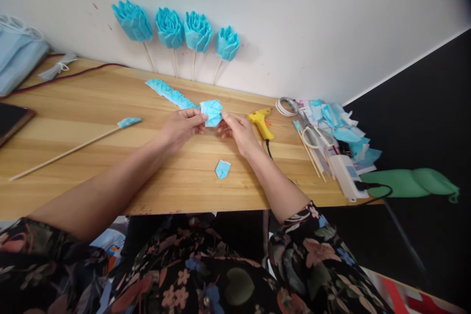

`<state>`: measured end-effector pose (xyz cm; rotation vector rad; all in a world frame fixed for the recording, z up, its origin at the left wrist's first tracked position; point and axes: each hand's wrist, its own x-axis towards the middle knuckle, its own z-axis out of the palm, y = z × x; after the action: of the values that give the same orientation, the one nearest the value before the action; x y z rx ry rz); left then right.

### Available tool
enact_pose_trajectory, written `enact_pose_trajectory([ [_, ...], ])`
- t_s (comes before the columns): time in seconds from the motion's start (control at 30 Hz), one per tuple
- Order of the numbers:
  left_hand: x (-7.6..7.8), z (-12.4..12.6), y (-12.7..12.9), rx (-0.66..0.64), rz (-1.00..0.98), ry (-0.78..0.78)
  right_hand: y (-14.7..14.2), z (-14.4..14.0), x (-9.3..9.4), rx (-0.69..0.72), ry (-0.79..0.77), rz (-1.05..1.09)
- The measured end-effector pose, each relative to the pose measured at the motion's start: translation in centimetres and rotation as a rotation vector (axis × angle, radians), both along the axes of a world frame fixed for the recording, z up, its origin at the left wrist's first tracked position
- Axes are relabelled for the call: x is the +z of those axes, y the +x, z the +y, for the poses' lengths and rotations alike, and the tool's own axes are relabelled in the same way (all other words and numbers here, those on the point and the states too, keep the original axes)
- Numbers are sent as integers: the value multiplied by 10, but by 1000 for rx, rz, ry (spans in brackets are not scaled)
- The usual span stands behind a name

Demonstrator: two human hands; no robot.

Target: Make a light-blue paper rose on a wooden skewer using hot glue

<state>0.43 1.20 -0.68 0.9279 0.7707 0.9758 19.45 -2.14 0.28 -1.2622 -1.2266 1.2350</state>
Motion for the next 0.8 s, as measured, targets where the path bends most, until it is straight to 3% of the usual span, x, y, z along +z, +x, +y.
enact_pose_trajectory([
  [0.13, 5, 2, -1, 83, -9, 24, 0, -3, 0, 145, -35, -48],
  [0.23, 8, 3, 0, 115, 24, 20, 5, -2, 1, 231, 40, -195],
  [0.3, 9, 3, 1, 131, 50, 12, 16, 5, 7, 158, 142, -260],
  [0.47, 8, 4, 2, 160, 62, -6, 74, 22, 38, -254, 332, -397],
  [0.53, 8, 5, 2, 163, 62, -9, 101, 18, 49, -292, 311, -571],
  [0.63, 8, 6, 2, 155, 66, -7, 129, 0, 55, -290, 225, -1014],
  [0.73, 7, 6, 2, 159, 60, -6, 135, -21, 47, -260, 104, -1425],
  [0.8, 6, 7, 2, 160, 62, -3, 128, -30, 38, -212, 22, -1503],
])
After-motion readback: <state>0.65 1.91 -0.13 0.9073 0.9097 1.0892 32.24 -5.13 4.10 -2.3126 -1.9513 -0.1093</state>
